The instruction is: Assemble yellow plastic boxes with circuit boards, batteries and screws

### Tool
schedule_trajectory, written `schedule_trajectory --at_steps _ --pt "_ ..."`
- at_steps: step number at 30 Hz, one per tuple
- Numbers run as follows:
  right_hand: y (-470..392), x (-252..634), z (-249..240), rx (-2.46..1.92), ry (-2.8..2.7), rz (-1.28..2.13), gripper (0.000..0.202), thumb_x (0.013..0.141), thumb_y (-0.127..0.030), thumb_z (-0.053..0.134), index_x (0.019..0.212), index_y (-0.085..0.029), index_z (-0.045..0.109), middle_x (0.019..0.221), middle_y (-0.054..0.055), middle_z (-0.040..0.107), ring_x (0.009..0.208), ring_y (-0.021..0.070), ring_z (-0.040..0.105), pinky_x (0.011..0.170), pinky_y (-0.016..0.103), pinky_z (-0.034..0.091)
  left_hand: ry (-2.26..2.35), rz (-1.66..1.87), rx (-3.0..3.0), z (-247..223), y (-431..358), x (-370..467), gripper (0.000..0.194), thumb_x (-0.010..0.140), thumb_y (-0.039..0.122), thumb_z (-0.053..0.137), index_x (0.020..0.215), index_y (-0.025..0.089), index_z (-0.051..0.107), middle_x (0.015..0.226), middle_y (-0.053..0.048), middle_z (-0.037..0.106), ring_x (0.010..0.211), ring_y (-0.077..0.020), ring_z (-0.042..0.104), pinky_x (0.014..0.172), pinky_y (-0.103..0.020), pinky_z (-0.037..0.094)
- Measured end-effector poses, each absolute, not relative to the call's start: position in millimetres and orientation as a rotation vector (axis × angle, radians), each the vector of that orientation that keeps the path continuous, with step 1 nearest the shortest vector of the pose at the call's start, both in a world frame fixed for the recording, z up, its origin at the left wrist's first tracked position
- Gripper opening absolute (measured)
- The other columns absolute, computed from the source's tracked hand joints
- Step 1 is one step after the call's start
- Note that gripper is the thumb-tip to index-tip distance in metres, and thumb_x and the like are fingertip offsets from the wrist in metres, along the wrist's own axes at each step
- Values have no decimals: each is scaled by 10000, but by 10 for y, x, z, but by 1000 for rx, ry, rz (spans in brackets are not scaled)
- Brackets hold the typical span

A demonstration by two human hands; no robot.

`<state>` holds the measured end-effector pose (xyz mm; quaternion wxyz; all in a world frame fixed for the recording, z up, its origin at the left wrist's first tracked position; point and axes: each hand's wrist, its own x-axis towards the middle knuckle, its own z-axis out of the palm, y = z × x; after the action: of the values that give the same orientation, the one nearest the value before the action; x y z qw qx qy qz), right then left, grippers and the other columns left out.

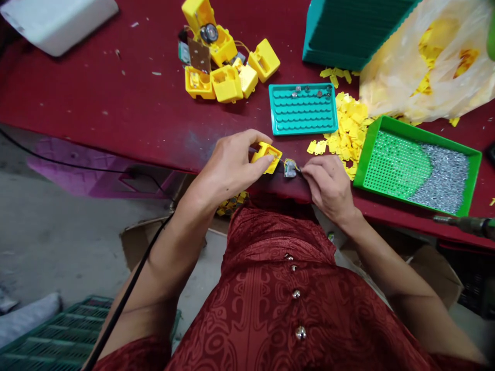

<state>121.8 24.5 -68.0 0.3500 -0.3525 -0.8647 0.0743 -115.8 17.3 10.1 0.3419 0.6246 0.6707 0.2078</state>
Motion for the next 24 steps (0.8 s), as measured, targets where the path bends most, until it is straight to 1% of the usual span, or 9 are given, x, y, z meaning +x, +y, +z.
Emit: schedule_trajectory --at_steps 4,8,11,13,14,17,19,21,24 --pt "106 1308 -598 -781 -2305 330 108 1005 -137 590 1064 -170 675 1067 85 730 979 185 613 883 349 523 1714 518 1651 215 98 -1105 408 881 394 633 1178 148 766 1093 -95 805 1033 -263 735 924 -361 560" --pt "160 1274 -608 -948 -2309 333 202 1049 -218 552 1204 -162 669 1035 83 715 939 192 612 862 359 508 1693 521 1668 260 70 -1057 385 950 405 566 1142 141 769 1061 -102 805 987 -248 735 912 -358 555" --pt "225 1230 -654 -1024 -2358 260 217 1062 -276 534 1117 -167 714 992 92 683 898 212 578 792 359 487 1690 552 1646 226 78 -1051 374 985 396 509 1084 148 770 1019 -95 805 944 -228 727 906 -353 551" --pt "264 1227 -629 -997 -2378 262 208 1054 -280 550 1036 -168 725 974 88 683 881 208 589 774 347 497 1672 623 1543 176 84 -1065 362 970 417 537 1065 149 760 1005 -93 799 936 -223 723 887 -347 561" --pt "288 1234 -587 -985 -2381 278 192 1047 -264 562 1035 -163 725 981 86 695 887 203 609 783 341 514 1648 679 1446 147 86 -1078 357 954 429 561 1063 148 751 1011 -95 795 935 -222 724 867 -342 571" --pt "392 1247 -352 -969 -2358 326 152 1006 -204 619 1107 -150 719 1022 78 742 923 196 676 836 335 562 1492 845 1021 67 80 -1122 348 889 424 625 1080 146 710 1068 -104 783 926 -215 748 807 -331 609" --pt "489 1211 -135 -984 -2338 311 187 978 -185 651 1152 -153 711 1046 74 759 938 205 702 858 352 579 1358 891 756 30 67 -1146 359 847 383 646 1107 141 695 1090 -110 783 931 -221 771 820 -348 634" --pt "594 1127 81 -1044 -2347 287 181 977 -203 650 1145 -186 713 1051 72 763 961 227 711 877 389 586 1223 886 571 1 49 -1156 399 822 366 630 1130 121 695 1074 -130 790 948 -251 792 863 -382 648" --pt "720 971 305 -1169 -2409 269 139 1000 -270 604 1076 -304 716 1063 64 758 1041 263 694 924 442 578 965 815 376 -33 17 -1133 480 813 368 587 1184 76 673 1104 -185 797 1000 -307 808 902 -395 649"
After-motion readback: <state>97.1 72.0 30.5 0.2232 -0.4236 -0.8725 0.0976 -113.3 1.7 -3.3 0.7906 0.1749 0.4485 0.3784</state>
